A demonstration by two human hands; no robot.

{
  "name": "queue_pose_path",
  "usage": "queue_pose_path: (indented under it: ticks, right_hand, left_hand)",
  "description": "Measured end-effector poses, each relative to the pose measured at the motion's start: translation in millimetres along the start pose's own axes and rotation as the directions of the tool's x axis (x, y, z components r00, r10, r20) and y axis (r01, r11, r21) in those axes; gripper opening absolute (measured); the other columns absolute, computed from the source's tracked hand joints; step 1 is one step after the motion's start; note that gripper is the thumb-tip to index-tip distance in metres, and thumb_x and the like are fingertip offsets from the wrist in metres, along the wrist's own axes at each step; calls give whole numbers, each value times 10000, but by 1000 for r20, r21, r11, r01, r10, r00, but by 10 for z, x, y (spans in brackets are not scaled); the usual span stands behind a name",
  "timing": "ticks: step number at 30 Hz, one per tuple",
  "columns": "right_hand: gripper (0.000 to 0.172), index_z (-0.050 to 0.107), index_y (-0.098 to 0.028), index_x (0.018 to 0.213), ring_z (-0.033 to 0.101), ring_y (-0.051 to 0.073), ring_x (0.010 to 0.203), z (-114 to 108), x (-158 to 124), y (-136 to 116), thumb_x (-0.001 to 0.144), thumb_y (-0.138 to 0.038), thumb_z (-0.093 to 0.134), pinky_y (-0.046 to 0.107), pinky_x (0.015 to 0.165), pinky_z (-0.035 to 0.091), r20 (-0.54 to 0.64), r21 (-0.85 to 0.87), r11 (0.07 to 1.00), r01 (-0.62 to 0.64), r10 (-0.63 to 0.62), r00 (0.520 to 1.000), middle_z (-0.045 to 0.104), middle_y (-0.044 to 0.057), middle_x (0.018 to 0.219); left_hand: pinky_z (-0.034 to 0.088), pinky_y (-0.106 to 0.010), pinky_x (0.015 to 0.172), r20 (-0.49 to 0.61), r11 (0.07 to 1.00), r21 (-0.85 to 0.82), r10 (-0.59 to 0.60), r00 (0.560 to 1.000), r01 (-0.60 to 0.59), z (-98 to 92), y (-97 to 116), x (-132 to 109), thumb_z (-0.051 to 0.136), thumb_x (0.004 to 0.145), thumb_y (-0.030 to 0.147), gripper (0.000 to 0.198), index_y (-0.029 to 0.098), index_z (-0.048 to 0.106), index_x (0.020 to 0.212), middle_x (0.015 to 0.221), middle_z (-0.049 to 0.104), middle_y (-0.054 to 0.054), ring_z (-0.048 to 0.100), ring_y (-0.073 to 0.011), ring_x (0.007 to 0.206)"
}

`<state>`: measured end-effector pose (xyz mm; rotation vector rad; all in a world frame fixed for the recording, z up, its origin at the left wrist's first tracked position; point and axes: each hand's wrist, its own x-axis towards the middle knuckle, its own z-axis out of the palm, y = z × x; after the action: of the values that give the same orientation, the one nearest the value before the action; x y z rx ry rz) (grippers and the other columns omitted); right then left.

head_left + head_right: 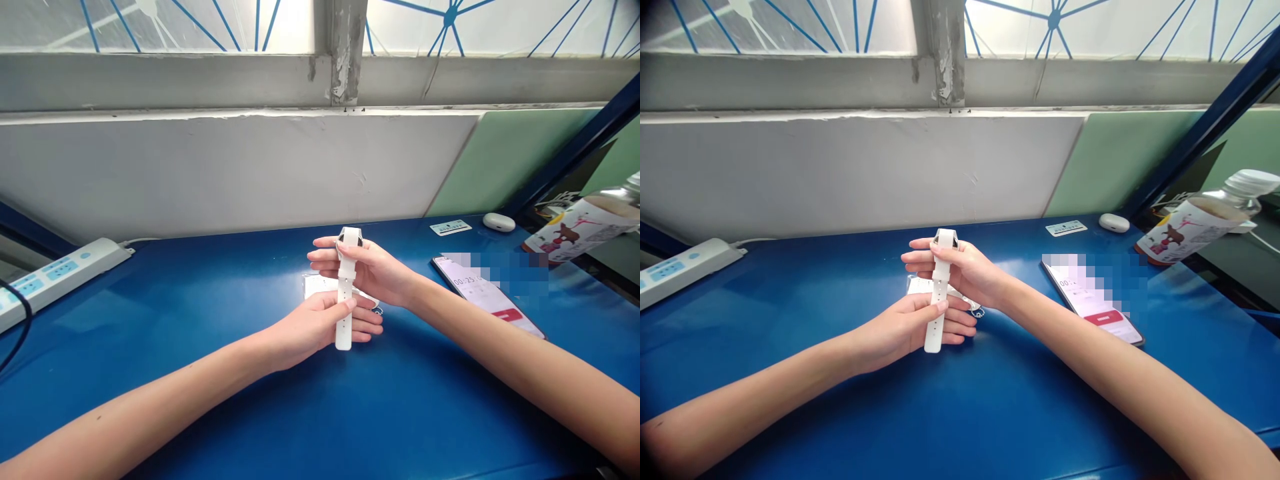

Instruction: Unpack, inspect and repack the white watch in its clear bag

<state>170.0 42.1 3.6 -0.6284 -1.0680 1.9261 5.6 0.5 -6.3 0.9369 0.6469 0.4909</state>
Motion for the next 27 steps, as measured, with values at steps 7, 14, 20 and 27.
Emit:
queue_pose_path:
  ticks: [7, 14, 20, 27]
  right_hand:
    - [287, 683, -150, 1132, 711, 195, 958, -11, 21, -3, 984, -272, 469, 379, 973, 508, -71, 65, 998, -22, 26, 997, 764, 102, 1062]
    - [522, 683, -104, 1091, 710, 215, 918, 7, 46, -1, 1040, -431, 280, 394, 971, 496, -118, 122, 991, -54, 69, 991, 760, 143, 975]
    - [529, 698, -147, 1113, 707, 206, 902, -2, 27, -3, 1037, -465, 283, 406, 997, 479, -57, 99, 993, -63, 69, 996, 767, 107, 996]
    - [498, 680, -180, 1165, 702, 201, 967, -26, 15, 6, 1037, -480, 303, 396, 990, 482, -22, 77, 995, -62, 64, 998, 776, 79, 995]
  left_hand:
    - [502, -467, 953, 18, 999, -42, -20, 1000, 20, -25, -51, 4, 702, 893, 431, 409, 91, 668, 1116, 1048, 726, -203, 721, -290, 960]
    - [503, -448, 945, 41, 998, -56, -11, 999, 13, -44, -83, -11, 703, 895, 400, 384, 84, 682, 1112, 1053, 727, -207, 720, -286, 961]
    - [494, -493, 971, -5, 998, -60, -8, 1000, 7, -33, -67, -4, 732, 876, 376, 371, 103, 658, 1115, 1057, 729, -199, 721, -306, 988]
    - [507, -481, 968, -37, 1000, 6, 31, 999, -31, -34, -39, 9, 731, 878, 320, 282, 115, 659, 1059, 1083, 723, -174, 719, -298, 996]
